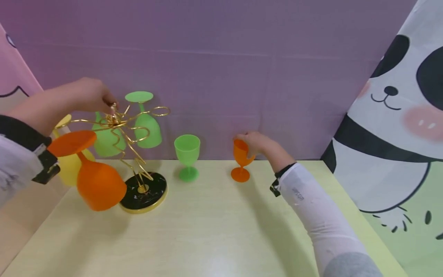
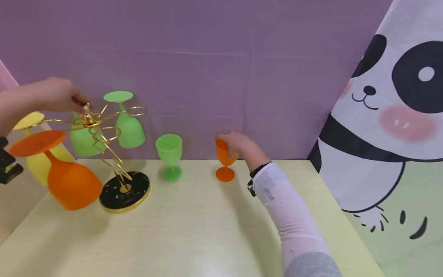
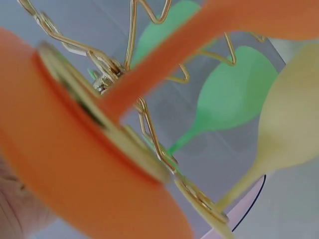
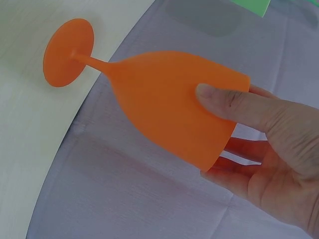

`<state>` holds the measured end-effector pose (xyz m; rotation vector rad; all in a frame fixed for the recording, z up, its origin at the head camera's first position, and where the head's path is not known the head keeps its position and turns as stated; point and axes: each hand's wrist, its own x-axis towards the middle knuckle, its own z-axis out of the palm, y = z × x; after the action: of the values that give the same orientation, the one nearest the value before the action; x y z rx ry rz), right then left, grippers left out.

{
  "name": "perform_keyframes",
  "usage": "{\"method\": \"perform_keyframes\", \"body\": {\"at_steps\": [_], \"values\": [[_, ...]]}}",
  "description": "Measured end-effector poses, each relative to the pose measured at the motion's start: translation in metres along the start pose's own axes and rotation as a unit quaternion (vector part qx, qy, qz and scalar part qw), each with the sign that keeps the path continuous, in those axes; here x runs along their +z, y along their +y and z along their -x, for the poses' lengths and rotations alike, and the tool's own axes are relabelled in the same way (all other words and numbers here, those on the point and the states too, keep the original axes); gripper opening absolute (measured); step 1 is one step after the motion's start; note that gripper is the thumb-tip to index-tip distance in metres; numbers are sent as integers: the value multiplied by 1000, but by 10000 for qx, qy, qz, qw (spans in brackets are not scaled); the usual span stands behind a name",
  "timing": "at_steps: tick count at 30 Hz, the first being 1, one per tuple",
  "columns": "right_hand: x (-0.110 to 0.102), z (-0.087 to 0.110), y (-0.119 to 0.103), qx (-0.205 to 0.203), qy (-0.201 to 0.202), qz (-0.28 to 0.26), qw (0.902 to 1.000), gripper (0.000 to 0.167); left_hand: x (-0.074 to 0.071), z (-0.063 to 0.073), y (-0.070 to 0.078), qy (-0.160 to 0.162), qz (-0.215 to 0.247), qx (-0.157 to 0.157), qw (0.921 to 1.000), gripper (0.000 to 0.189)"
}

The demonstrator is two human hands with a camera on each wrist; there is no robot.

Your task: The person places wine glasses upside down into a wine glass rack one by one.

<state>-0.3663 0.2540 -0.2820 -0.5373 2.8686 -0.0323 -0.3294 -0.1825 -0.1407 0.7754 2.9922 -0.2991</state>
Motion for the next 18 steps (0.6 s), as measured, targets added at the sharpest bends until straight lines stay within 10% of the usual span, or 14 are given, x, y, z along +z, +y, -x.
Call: {"method": "perform_keyframes", "body": {"at_steps": [18], "values": [[1, -3, -1, -132, -20, 93, 9999, 81, 0, 6, -5, 105, 99, 106, 9998, 17]]}}
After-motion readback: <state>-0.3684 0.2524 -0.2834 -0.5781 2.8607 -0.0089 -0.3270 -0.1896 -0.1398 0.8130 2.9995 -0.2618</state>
